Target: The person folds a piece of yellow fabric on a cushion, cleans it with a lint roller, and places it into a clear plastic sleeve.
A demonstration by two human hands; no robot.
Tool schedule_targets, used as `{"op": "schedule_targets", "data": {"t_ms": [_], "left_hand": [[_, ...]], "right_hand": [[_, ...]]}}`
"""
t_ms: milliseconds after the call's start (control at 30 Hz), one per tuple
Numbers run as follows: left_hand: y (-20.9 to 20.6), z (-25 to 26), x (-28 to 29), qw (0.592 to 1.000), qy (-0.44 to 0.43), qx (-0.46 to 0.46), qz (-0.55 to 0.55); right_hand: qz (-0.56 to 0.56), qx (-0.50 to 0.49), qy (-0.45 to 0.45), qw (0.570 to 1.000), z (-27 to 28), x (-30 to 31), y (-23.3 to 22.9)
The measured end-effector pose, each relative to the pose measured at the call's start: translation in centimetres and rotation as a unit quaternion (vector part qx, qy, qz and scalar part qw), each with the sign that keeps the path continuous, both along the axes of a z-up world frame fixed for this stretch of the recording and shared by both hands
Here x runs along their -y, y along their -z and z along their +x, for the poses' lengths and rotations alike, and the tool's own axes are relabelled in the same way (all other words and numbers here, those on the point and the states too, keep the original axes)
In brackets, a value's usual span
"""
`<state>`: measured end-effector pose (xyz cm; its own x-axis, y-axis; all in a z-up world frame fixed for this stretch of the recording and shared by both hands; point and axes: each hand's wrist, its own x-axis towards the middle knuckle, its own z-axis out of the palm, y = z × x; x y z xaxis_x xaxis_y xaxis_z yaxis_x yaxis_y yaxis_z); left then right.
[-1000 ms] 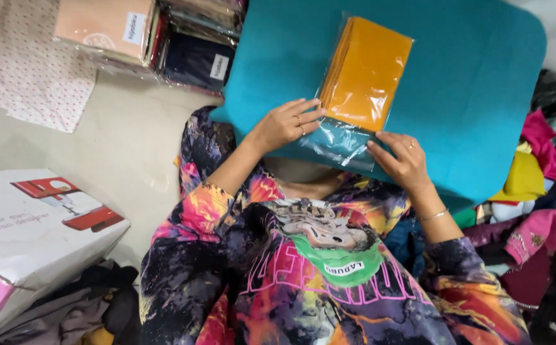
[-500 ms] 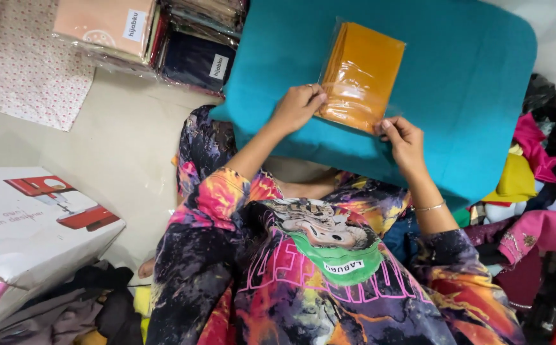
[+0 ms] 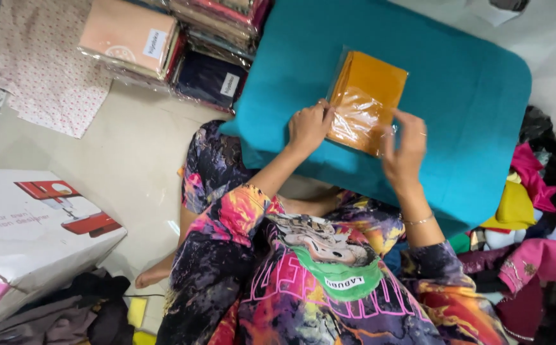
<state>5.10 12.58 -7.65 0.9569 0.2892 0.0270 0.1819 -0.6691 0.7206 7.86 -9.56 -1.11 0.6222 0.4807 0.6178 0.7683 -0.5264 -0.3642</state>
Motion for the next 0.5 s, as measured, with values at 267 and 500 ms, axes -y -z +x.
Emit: {"op": "schedule_targets", "data": {"t_ms": [267,500], "left_hand": [[-1.5,0.0,-0.2,0.996,-0.009,-0.079,-0.045],[-2.3,0.3,-1.0,0.985,0.0,-0.141,-0.097]], "right_hand": [[-0.228,0.004,0.042,0.973,7.1,-6.0,6.9],[-0.242,-0.072,0.052,0.966,7.6,-6.8,7.4]]}}
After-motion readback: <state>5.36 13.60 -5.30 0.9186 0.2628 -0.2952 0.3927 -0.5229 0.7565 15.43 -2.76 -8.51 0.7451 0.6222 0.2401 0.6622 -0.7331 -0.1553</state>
